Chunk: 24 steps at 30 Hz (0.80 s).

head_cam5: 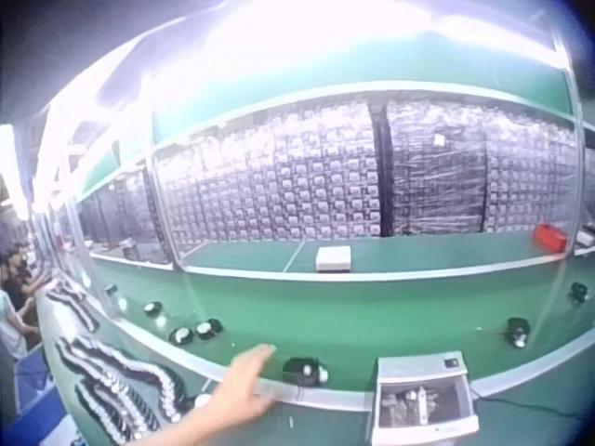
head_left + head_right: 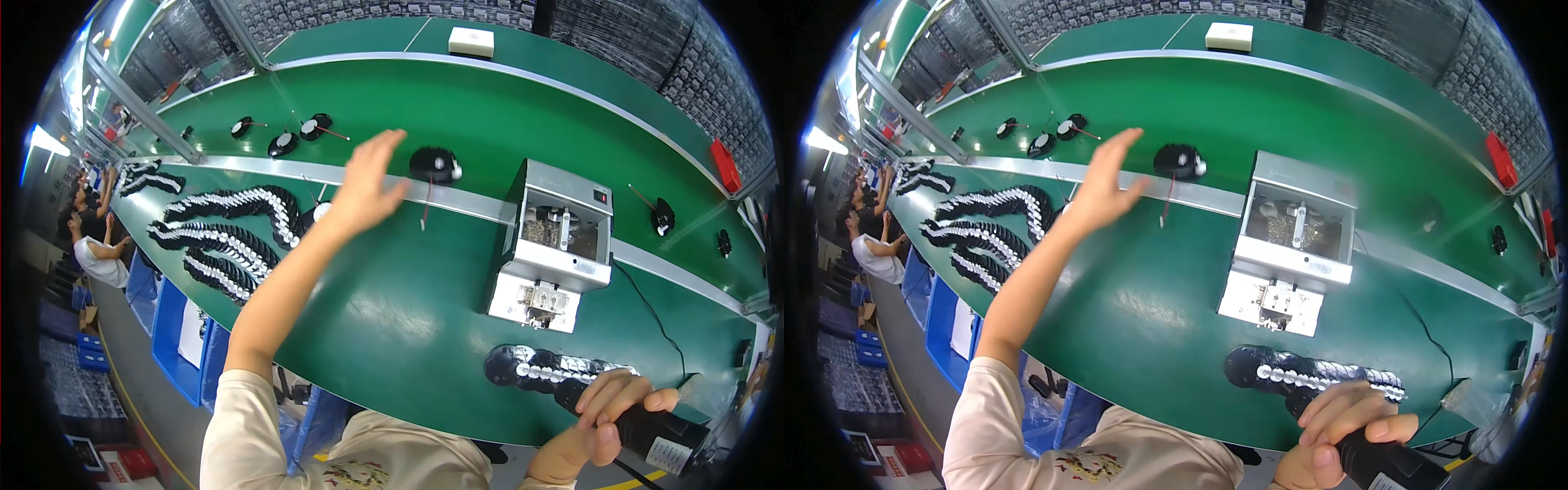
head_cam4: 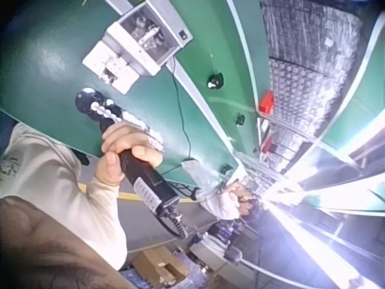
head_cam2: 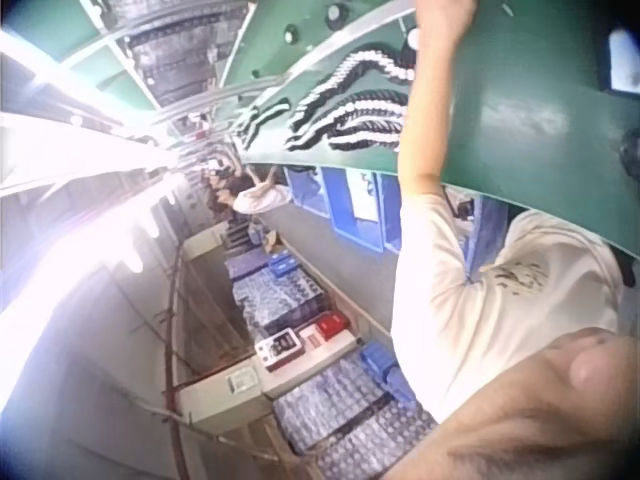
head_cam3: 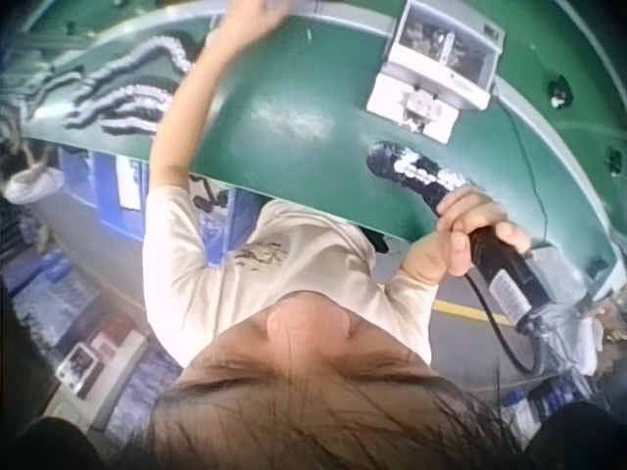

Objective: The person assembles electronic lighting components by securing circuit boards into a housing with screws using an electric screwdriver.

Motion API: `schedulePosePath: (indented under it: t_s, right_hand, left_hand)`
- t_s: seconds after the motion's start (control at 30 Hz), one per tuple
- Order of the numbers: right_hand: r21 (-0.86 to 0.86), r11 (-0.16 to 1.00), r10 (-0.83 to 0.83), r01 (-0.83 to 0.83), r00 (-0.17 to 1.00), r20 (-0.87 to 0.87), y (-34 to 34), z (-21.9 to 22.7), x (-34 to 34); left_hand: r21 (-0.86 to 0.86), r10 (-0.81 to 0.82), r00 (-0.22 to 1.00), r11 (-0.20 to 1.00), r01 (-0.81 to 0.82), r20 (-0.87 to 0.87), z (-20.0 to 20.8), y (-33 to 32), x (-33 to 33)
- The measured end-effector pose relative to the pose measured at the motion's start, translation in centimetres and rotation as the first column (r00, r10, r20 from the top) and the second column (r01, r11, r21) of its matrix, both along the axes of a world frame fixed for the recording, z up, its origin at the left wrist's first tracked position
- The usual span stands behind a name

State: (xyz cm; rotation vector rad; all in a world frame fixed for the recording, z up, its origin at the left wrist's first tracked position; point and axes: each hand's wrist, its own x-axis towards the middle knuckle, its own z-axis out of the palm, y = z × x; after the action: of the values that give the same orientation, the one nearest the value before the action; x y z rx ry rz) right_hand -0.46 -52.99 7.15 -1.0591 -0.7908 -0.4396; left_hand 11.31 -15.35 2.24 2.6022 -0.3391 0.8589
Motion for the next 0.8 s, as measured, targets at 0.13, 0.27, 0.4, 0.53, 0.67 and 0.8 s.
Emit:
schedulePosePath:
  t_s: [0.13, 0.27, 0.4, 0.53, 0.67, 0.8]
  right_hand:
    - [-0.007, 1.000, 0.002, -0.002, 1.000, -0.019, -0.4, -0.3, 0.2]
    - [-0.034, 0.999, -0.043, 0.040, 0.994, -0.096, -0.2, -0.1, -0.4]
    - [-0.023, 1.000, -0.008, 0.005, 0.993, -0.121, -0.1, -0.8, -0.3]
    - [-0.049, 0.999, -0.016, 0.012, 0.996, -0.090, -0.5, -0.4, -0.1]
    - [-0.061, 0.998, -0.007, 0.003, 0.998, -0.058, -0.9, -0.4, 0.1]
    - [-0.041, 0.999, 0.020, -0.025, 0.991, -0.130, -0.2, 0.3, -0.4]
  left_hand:
    - [0.155, 0.372, 0.902, 0.926, -0.345, -0.219, -0.6, 11.3, 4.9]
    - [0.473, 0.744, 0.558, 0.666, -0.577, -0.368, -1.7, 15.0, 7.6]
    - [0.514, 0.751, 0.494, 0.660, -0.548, -0.438, -1.3, 15.3, 8.0]
    - [0.373, 0.517, 0.783, 0.841, -0.391, -0.346, 1.0, 11.7, 7.1]
    - [0.078, 0.122, 0.873, 0.992, -0.097, -0.473, 6.9, 3.4, 1.8]
    - [0.565, 0.119, 0.880, 0.803, 0.186, -0.460, 7.8, -3.9, -6.9]
